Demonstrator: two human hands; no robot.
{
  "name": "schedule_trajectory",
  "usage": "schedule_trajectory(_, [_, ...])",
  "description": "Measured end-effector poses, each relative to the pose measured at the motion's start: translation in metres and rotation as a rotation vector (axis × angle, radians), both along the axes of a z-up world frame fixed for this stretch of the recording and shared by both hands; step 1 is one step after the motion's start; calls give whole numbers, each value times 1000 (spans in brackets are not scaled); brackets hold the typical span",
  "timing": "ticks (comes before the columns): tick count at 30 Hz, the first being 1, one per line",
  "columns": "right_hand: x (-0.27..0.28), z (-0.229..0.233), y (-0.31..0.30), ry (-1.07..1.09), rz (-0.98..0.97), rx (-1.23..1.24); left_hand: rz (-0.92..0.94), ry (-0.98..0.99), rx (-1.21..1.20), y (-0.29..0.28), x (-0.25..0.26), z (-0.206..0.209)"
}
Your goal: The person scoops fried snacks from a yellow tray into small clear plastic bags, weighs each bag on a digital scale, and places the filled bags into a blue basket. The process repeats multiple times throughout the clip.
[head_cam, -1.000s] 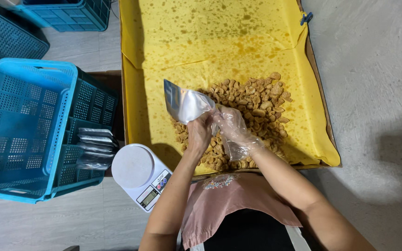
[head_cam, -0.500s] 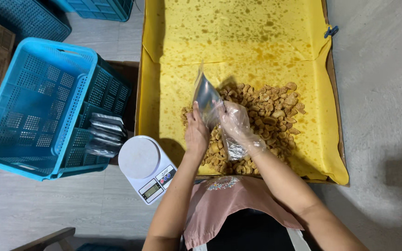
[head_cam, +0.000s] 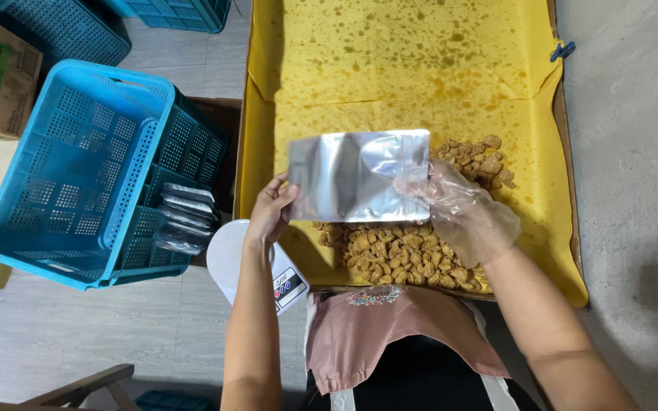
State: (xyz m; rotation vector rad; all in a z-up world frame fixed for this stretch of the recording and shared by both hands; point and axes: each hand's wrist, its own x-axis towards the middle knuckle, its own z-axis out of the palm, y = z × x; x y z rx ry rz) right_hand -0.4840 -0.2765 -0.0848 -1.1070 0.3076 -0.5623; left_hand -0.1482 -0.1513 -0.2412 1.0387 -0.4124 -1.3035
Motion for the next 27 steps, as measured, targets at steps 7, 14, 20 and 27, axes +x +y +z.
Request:
schedule_trajectory(7, [25,-14,-4,433,-139,-279,238,-466,163,-33,-16,-26])
schedule_trajectory(14, [23,-37,-3,614,-172,-466,314,-1202,210,-42,-48,-21])
schedule_trajectory(20, [31,-60,-2,701,-269,-809,345,-1564,327,-45,-69,-12])
schedule_trajectory(27, [8,-62,-8,824,-93,-700,210,-1127,275,-43,-43,-14])
